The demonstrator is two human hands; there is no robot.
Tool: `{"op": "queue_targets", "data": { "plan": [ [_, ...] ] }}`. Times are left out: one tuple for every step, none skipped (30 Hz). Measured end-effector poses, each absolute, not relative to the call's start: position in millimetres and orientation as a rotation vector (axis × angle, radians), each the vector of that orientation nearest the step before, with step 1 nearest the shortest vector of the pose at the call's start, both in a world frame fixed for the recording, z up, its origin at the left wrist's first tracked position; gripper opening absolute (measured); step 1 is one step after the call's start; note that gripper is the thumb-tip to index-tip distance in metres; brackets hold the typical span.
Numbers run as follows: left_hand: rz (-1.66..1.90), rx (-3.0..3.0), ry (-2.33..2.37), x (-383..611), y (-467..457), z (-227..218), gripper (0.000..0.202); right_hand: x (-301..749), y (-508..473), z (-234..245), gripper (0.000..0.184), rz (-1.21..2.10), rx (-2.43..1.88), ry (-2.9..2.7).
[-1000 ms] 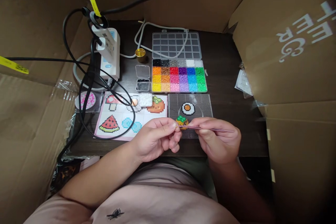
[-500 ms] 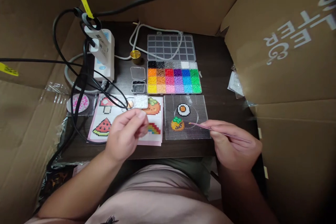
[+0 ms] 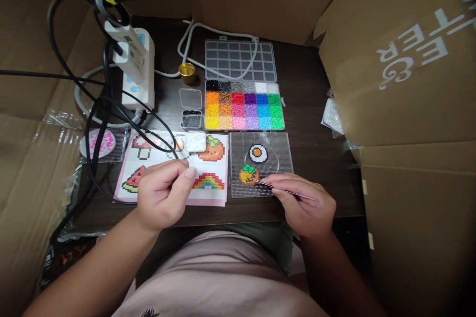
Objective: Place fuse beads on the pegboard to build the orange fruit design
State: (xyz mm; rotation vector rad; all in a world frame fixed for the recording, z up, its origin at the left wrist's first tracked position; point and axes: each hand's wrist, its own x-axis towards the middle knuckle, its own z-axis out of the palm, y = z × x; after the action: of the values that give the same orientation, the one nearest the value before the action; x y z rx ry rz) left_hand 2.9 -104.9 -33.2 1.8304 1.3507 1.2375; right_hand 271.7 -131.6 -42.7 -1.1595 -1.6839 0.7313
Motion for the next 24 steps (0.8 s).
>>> {"op": "queue_targets", "data": {
  "plan": [
    [1.225,1.839,1.273,3,-104,-32,0.032,272,-131,-43,0.03,0.734,-1.16,-1.682],
    [1.209,1.849,1.198,3,-104,-30,0.031,272,-131,-43,0.031,0.74,-1.159,-1.682],
    [1.196,1.868,1.146,3,-103,-28,0.03,272,-130,-43,0.031,0.749,-1.154,-1.684],
    [1.181,1.905,1.119,3,-102,-26,0.03,272,-130,-43,0.031,0.76,-1.148,-1.688],
    [1.16,1.943,1.092,4,-101,-25,0.031,272,-130,-43,0.031,0.774,-1.144,-1.694],
    [1.14,1.972,1.064,5,-101,-23,0.031,271,-130,-43,0.031,0.785,-1.143,-1.7],
    [1.121,1.99,1.04,5,-101,-22,0.032,271,-129,-43,0.031,0.794,-1.145,-1.705],
    [1.107,1.997,1.02,6,-100,-21,0.033,271,-129,-42,0.031,0.797,-1.151,-1.708],
    [1.099,1.998,1.004,6,-100,-21,0.033,271,-129,-42,0.031,0.794,-1.158,-1.708],
    [1.096,1.994,0.996,6,-100,-21,0.033,271,-129,-42,0.031,0.789,-1.165,-1.707],
    [1.096,1.988,0.994,7,-100,-21,0.034,271,-129,-42,0.031,0.785,-1.17,-1.705],
    [1.098,1.982,0.992,7,-100,-21,0.034,271,-129,-41,0.031,0.784,-1.172,-1.705],
    [1.098,1.978,0.992,6,-100,-21,0.034,270,-129,-41,0.03,0.782,-1.172,-1.704],
    [1.095,1.976,0.996,6,-100,-21,0.033,270,-129,-41,0.03,0.779,-1.174,-1.704],
    [1.091,1.974,1.001,6,-100,-21,0.033,270,-129,-41,0.03,0.778,-1.177,-1.705],
    [1.087,1.972,1.005,6,-100,-21,0.033,270,-129,-41,0.03,0.777,-1.179,-1.706],
    [1.083,1.97,1.006,7,-100,-21,0.033,270,-129,-41,0.03,0.776,-1.179,-1.707],
    [1.082,1.967,1.006,7,-99,-21,0.033,270,-129,-42,0.03,0.775,-1.179,-1.708],
    [1.081,1.964,1.005,7,-99,-20,0.033,270,-129,-42,0.03,0.773,-1.179,-1.708],
    [1.081,1.964,1.004,7,-99,-20,0.033,270,-129,-42,0.03,0.771,-1.179,-1.71],
    [1.081,1.964,1.005,8,-99,-20,0.034,270,-129,-42,0.03,0.766,-1.178,-1.712],
    [1.081,1.965,1.007,8,-99,-20,0.035,270,-129,-42,0.03,0.76,-1.18,-1.715],
    [1.082,1.966,1.011,8,-99,-20,0.035,270,-129,-43,0.03,0.755,-1.182,-1.718],
    [1.082,1.967,1.013,8,-98,-19,0.035,270,-129,-43,0.03,0.755,-1.183,-1.72]
  ]
}}
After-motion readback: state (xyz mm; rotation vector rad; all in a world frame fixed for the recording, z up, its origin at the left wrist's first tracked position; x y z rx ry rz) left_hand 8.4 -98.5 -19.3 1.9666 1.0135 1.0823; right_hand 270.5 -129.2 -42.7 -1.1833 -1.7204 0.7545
